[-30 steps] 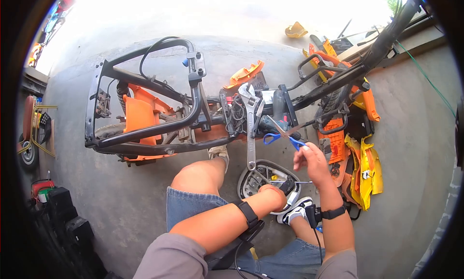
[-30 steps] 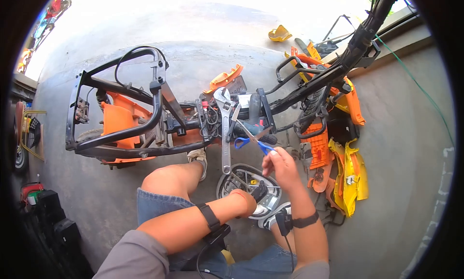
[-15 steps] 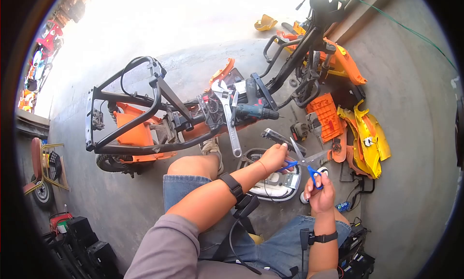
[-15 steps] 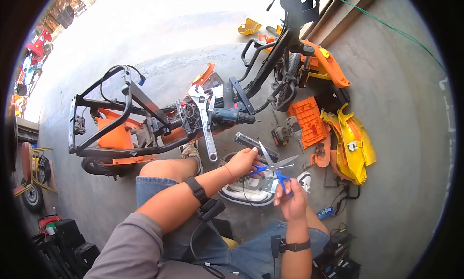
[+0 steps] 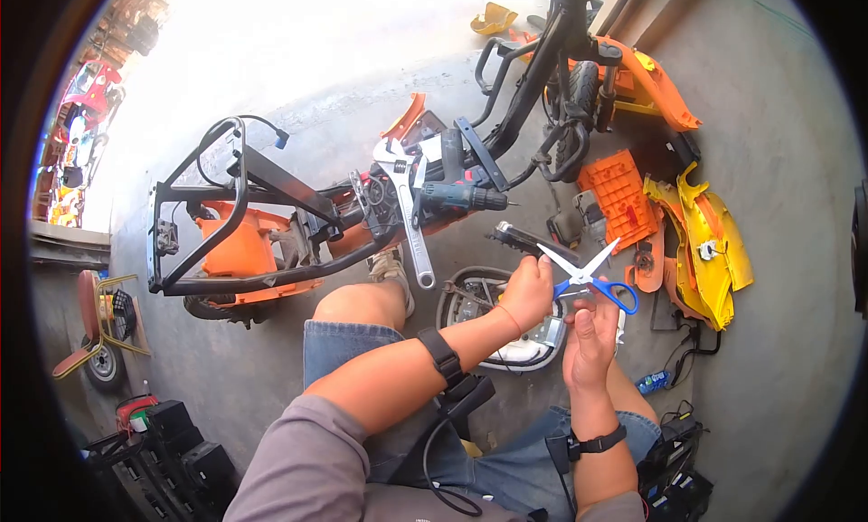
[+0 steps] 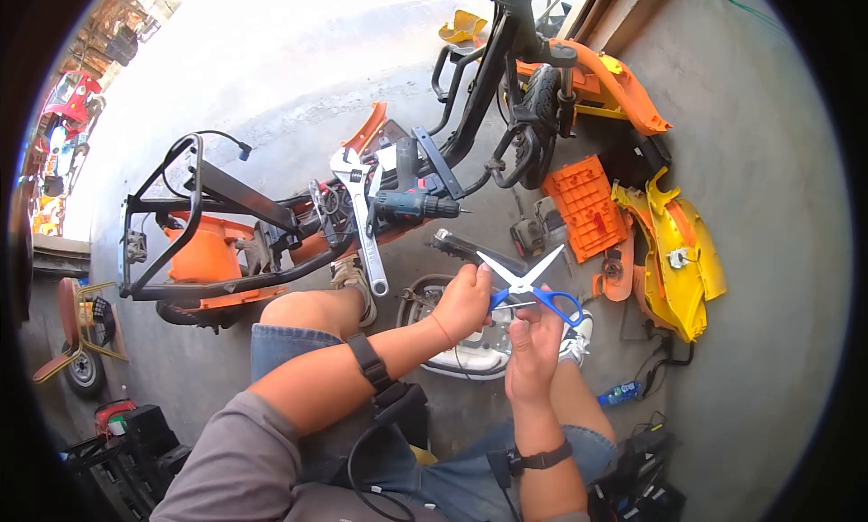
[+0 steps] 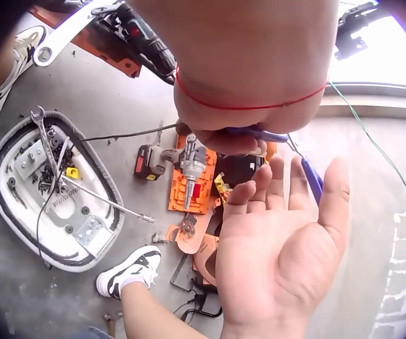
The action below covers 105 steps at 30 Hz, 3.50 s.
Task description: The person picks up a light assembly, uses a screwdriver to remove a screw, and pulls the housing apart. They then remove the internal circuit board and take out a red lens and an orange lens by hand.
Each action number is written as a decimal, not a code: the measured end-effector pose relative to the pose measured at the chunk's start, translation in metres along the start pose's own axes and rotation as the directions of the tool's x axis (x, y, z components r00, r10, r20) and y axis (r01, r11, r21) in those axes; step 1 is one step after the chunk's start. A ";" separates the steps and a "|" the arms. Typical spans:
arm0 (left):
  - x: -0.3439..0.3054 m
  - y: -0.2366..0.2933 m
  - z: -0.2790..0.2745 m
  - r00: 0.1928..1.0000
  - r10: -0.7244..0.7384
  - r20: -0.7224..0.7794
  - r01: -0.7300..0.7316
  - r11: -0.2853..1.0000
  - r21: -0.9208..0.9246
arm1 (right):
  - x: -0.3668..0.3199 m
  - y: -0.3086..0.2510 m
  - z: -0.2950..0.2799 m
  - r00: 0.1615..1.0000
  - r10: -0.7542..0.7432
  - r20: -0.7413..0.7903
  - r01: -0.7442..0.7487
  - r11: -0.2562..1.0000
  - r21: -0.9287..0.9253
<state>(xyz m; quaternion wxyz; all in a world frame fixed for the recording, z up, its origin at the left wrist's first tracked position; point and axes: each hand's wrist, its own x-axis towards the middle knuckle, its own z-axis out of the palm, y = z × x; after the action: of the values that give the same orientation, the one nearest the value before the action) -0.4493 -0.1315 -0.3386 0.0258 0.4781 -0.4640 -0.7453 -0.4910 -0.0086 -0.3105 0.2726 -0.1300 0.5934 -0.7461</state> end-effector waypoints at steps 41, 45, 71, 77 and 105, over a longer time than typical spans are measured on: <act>-0.008 -0.084 -0.054 0.610 -0.495 0.618 -0.700 0.027 0.713 | 0.086 0.069 0.138 0.810 0.519 0.273 -0.342 0.796 -0.499; -0.011 -0.052 -0.092 0.734 -0.436 0.520 -0.541 0.086 0.836 | 0.100 0.094 0.175 0.805 0.529 0.269 -0.304 0.757 -0.579; 0.020 -0.117 -0.081 0.785 -0.152 0.601 -0.584 0.146 0.799 | 0.110 0.204 0.292 0.377 0.247 0.893 0.683 0.576 -0.448; 0.010 -0.092 -0.085 0.775 -0.278 0.567 -0.553 0.135 0.822 | 0.120 0.182 0.264 0.630 0.189 0.753 0.522 0.616 -0.591; 0.047 -0.189 -0.064 0.443 -0.825 0.350 -0.611 0.007 0.791 | 0.059 0.230 0.148 0.885 0.413 0.216 -0.105 0.628 -0.772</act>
<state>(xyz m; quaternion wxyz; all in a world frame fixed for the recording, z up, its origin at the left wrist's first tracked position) -0.3511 -0.0891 -0.5134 -0.6413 -0.0828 -0.7057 -0.2898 -0.4049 -0.1964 -0.4998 0.4097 -0.2799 0.7935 -0.3525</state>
